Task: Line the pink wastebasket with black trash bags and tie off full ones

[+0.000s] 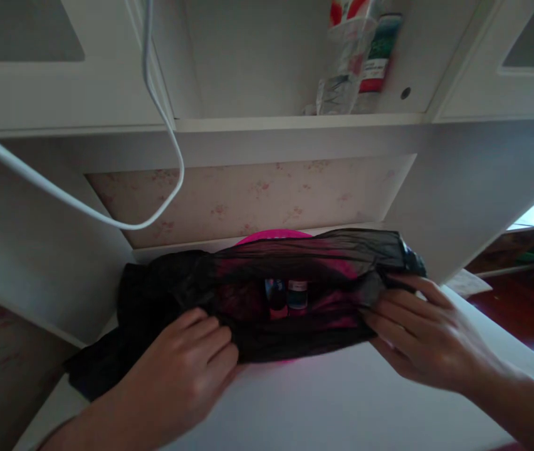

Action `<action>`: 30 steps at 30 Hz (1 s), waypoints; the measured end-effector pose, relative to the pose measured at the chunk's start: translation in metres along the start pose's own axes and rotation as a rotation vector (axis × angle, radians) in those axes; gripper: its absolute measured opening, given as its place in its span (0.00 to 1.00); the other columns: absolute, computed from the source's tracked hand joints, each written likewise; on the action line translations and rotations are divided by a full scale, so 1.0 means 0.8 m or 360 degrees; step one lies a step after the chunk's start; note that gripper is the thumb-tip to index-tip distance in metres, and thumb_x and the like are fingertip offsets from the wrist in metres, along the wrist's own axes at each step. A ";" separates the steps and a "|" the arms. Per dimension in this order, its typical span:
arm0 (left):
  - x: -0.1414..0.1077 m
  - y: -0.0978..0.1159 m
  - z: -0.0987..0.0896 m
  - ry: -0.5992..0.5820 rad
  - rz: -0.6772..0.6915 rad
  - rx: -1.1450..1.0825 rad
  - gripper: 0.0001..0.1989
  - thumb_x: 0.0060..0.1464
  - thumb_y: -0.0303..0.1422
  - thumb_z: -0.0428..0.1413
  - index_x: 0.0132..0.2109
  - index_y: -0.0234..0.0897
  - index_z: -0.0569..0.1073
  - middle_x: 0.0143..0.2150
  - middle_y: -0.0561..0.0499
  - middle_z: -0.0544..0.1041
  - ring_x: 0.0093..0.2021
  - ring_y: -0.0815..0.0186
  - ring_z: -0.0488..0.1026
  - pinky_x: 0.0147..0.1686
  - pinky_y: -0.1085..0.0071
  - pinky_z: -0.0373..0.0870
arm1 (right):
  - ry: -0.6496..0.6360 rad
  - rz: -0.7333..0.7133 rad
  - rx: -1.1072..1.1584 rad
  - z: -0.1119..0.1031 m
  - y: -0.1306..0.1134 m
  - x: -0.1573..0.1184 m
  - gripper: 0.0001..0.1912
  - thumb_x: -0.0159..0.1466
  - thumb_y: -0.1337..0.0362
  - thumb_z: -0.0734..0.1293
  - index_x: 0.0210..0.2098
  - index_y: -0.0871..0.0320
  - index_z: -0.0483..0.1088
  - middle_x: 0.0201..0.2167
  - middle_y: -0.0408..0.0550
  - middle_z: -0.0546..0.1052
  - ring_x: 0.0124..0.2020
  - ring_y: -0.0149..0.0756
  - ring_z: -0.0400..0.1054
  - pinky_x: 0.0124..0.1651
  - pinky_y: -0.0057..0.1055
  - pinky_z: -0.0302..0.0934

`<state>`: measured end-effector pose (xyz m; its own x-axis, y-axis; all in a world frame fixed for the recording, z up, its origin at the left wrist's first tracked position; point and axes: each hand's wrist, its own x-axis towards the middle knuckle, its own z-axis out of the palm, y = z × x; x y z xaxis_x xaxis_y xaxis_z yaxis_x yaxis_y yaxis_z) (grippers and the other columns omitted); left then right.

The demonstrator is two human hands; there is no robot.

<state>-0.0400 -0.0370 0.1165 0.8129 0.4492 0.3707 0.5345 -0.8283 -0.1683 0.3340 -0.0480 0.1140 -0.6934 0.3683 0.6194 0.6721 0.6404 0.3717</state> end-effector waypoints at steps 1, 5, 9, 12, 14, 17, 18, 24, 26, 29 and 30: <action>-0.008 0.007 0.007 -0.0050 0.0041 0.0021 0.10 0.63 0.24 0.56 0.33 0.41 0.71 0.29 0.54 0.73 0.31 0.60 0.69 0.38 0.59 0.61 | 0.0015 -0.0003 0.0000 0.002 -0.009 -0.015 0.07 0.67 0.73 0.65 0.36 0.57 0.73 0.27 0.46 0.79 0.31 0.38 0.69 0.51 0.45 0.61; -0.026 0.016 0.038 -0.0197 0.0047 0.0116 0.11 0.57 0.18 0.56 0.37 0.40 0.73 0.32 0.53 0.78 0.33 0.59 0.75 0.28 0.61 0.59 | 0.0004 0.0081 0.0017 0.035 -0.034 -0.055 0.10 0.68 0.73 0.64 0.31 0.57 0.71 0.25 0.45 0.78 0.29 0.37 0.67 0.46 0.42 0.61; -0.021 0.006 0.065 -0.0153 0.0001 0.0110 0.10 0.57 0.18 0.55 0.36 0.39 0.73 0.31 0.52 0.79 0.32 0.59 0.77 0.27 0.63 0.62 | 0.0009 0.0242 -0.0055 0.075 -0.038 -0.060 0.15 0.69 0.70 0.64 0.26 0.56 0.69 0.24 0.46 0.76 0.30 0.38 0.67 0.47 0.42 0.61; -0.018 -0.003 0.080 -0.0128 -0.0077 0.0044 0.10 0.58 0.19 0.57 0.33 0.39 0.74 0.29 0.52 0.79 0.31 0.58 0.78 0.29 0.64 0.67 | 0.0018 0.0274 -0.0092 0.088 -0.035 -0.056 0.15 0.68 0.69 0.65 0.24 0.55 0.68 0.23 0.45 0.75 0.30 0.39 0.68 0.46 0.42 0.60; -0.022 -0.008 0.086 -0.0150 -0.0156 -0.0062 0.08 0.59 0.22 0.59 0.34 0.39 0.75 0.31 0.51 0.81 0.34 0.58 0.80 0.34 0.64 0.71 | -0.0004 0.0313 -0.0099 0.090 -0.035 -0.058 0.12 0.66 0.69 0.66 0.26 0.54 0.70 0.22 0.44 0.75 0.28 0.39 0.69 0.43 0.41 0.60; -0.035 -0.014 0.092 -0.0186 -0.0375 -0.0356 0.03 0.60 0.33 0.63 0.38 0.40 0.77 0.34 0.51 0.83 0.36 0.57 0.81 0.37 0.64 0.73 | -0.0014 0.0434 -0.0036 0.086 -0.037 -0.069 0.05 0.64 0.66 0.68 0.30 0.53 0.73 0.23 0.45 0.75 0.25 0.40 0.70 0.35 0.40 0.60; -0.040 -0.017 0.093 -0.0166 -0.0478 -0.0502 0.06 0.60 0.37 0.63 0.38 0.41 0.77 0.34 0.51 0.83 0.36 0.58 0.81 0.36 0.65 0.72 | 0.0012 0.0476 0.0024 0.084 -0.037 -0.074 0.03 0.63 0.65 0.69 0.33 0.53 0.74 0.23 0.45 0.76 0.25 0.41 0.70 0.33 0.39 0.60; -0.042 -0.046 0.112 0.0601 -0.1215 -0.1564 0.16 0.66 0.50 0.55 0.41 0.43 0.65 0.31 0.55 0.75 0.30 0.66 0.75 0.32 0.69 0.72 | 0.0364 0.1188 0.0465 0.087 -0.028 -0.092 0.09 0.69 0.63 0.65 0.45 0.52 0.76 0.37 0.49 0.83 0.36 0.44 0.78 0.37 0.37 0.70; -0.032 -0.056 0.120 0.0760 -0.1347 -0.1815 0.18 0.64 0.49 0.58 0.49 0.44 0.62 0.31 0.57 0.76 0.29 0.66 0.76 0.33 0.68 0.74 | 0.0410 0.1670 0.0683 0.098 -0.022 -0.090 0.12 0.71 0.56 0.64 0.48 0.52 0.76 0.39 0.49 0.84 0.37 0.42 0.80 0.39 0.36 0.72; -0.018 -0.067 0.127 0.0661 -0.1448 -0.1950 0.26 0.59 0.50 0.62 0.56 0.42 0.66 0.31 0.55 0.79 0.28 0.63 0.77 0.34 0.65 0.75 | 0.0405 0.2074 0.1080 0.117 -0.011 -0.084 0.24 0.69 0.48 0.66 0.60 0.52 0.72 0.45 0.52 0.84 0.42 0.43 0.81 0.43 0.37 0.74; -0.015 -0.070 0.127 0.0622 -0.1491 -0.1920 0.25 0.58 0.51 0.62 0.53 0.40 0.70 0.30 0.54 0.79 0.28 0.62 0.77 0.34 0.65 0.74 | 0.0394 0.2109 0.1186 0.121 -0.007 -0.081 0.29 0.68 0.47 0.67 0.64 0.51 0.69 0.46 0.52 0.84 0.42 0.43 0.81 0.44 0.37 0.74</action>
<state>-0.0564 0.0379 0.0286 0.1028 0.9823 0.1567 0.1465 -0.1708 0.9744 0.3504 -0.0100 0.0047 0.3873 0.8573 0.3391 0.4209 0.1627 -0.8924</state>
